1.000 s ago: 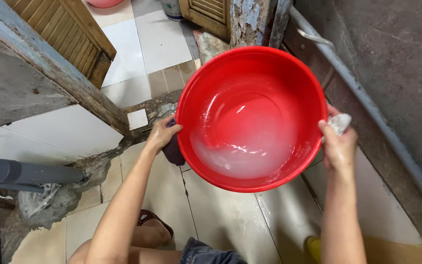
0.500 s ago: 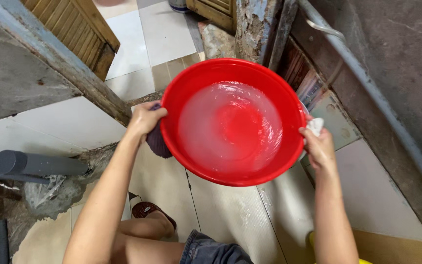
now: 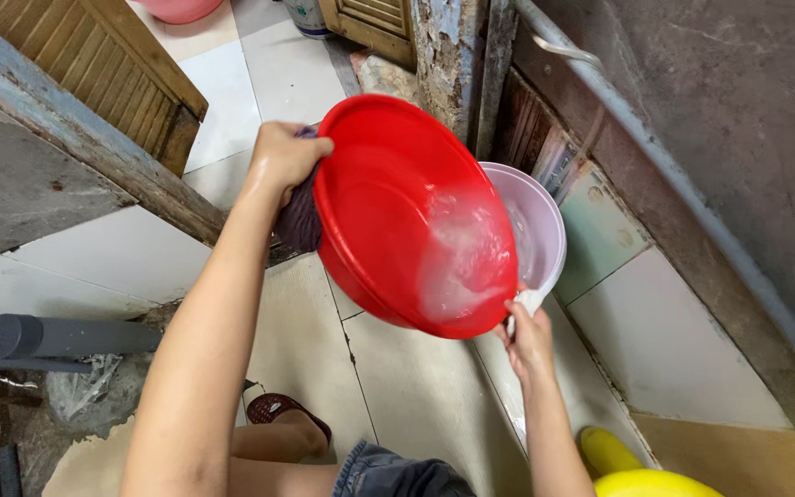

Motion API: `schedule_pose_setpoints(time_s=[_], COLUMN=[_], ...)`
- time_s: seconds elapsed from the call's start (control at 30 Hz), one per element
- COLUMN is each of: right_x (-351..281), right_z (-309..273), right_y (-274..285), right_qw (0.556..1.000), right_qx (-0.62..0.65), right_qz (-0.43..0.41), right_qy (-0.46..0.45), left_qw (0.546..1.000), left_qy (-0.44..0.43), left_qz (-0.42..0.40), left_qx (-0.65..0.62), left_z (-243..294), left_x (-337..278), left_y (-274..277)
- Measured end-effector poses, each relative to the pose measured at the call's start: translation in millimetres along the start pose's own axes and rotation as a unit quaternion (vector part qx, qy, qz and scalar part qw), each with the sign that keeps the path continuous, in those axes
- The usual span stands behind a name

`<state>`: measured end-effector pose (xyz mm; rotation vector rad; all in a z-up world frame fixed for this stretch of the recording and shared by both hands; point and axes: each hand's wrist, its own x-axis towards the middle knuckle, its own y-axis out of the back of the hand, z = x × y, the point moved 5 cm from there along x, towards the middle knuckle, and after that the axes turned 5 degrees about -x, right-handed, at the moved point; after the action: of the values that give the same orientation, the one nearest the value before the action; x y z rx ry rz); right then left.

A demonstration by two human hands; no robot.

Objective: The person hand-washes a dark garment in a red basin filled with soapy water, then drains the water, refills the basin from a tap, and rinses the garment. The person wrings out the garment and continues rinsing it under running water.

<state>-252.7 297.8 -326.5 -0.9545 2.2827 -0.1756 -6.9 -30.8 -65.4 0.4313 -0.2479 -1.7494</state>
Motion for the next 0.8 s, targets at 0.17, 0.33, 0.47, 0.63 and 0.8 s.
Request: schedule_pose_setpoints(time_s=[0.17,0.33,0.47,0.63,0.8], right_x=[-11.1,-1.6,7.7,22.9,49.5], right_z=[45.9,84.1,96.6,107.3,138.6], right_y=[-9.4,-48.1,-80.3,-116.6,-133.5], right_qw=[0.998,0.988,0.978,0.955,0.946], right_qx=[0.024,0.124,0.171,0.24,0.266], right_qz=[-0.031,-0.045,-0.058,-0.124,-0.107], right_qy=[-0.039,-0.077,-0.105,-0.124,-0.153], left_qw=[0.972,0.943,0.922,0.898,0.875], left_qy=[-0.055,-0.151,-0.225,-0.284,-0.341], left_qz=[0.033,0.011,-0.011,-0.038,-0.078], left_qx=[0.225,0.296,0.315,0.335,0.333], left_z=[56.1,99.8,118.7,132.4,135.3], left_x=[-7.9,-34.3,-59.1,-90.4,-125.6], left_y=[-44.1,-92.7,-113.7,-129.4,-139.9])
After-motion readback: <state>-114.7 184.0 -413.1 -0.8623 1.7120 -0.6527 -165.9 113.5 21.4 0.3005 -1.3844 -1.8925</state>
